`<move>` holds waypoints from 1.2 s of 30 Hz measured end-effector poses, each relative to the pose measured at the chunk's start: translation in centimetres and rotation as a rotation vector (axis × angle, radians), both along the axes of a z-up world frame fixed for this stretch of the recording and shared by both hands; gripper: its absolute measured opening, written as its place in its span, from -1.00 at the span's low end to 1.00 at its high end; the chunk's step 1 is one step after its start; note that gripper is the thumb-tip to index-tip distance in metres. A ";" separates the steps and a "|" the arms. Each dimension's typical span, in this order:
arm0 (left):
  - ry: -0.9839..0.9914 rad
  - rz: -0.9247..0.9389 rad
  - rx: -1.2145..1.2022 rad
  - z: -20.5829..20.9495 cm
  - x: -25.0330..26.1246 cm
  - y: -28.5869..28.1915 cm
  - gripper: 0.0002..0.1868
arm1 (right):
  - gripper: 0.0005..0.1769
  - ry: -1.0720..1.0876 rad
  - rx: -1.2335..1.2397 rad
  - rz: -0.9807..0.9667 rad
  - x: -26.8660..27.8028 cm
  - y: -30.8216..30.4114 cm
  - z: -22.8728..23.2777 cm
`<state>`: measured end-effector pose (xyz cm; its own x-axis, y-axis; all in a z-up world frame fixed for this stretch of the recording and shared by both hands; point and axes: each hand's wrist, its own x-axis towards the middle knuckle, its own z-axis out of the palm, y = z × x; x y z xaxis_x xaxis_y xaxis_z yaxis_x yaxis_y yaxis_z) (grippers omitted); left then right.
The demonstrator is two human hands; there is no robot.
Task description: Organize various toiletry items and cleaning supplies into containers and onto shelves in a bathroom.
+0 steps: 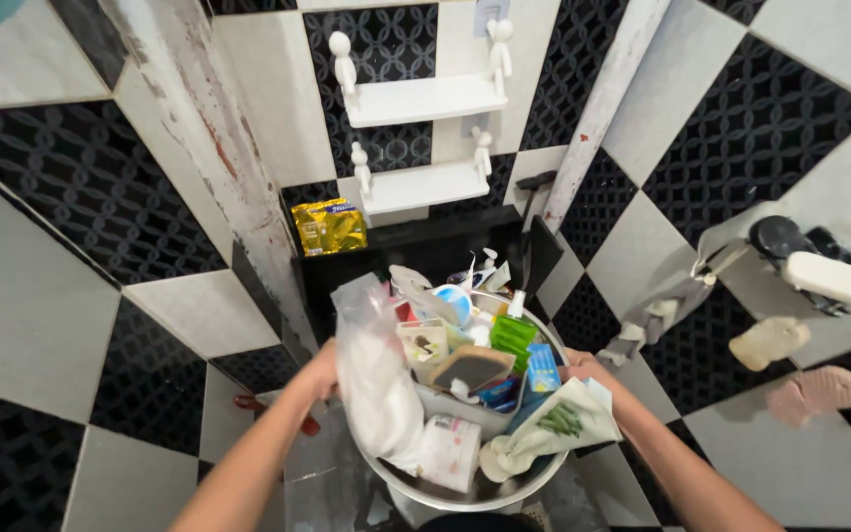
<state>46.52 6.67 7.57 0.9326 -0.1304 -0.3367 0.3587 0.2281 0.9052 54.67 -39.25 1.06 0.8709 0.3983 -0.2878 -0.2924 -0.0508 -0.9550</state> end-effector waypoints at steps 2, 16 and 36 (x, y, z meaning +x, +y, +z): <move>-0.085 -0.058 0.045 -0.9 0.5 1.1 -0.75 | -0.71 0.020 -0.106 -0.015 -0.6 1.0 1.8; 0.032 -0.006 -0.222 1.8 5.3 -2.0 -0.71 | -0.62 -0.091 -0.291 0.532 2.3 4.5 8.8; -0.145 -0.028 0.261 -1.5 13.9 1.2 -0.80 | -0.64 -0.465 -0.351 0.341 10.4 13.4 13.4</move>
<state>60.43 7.85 6.05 0.9705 -0.0836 -0.2262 0.2247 -0.0270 0.9741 65.02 -25.88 14.47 0.7777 0.6240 -0.0761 0.2321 -0.3975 -0.8877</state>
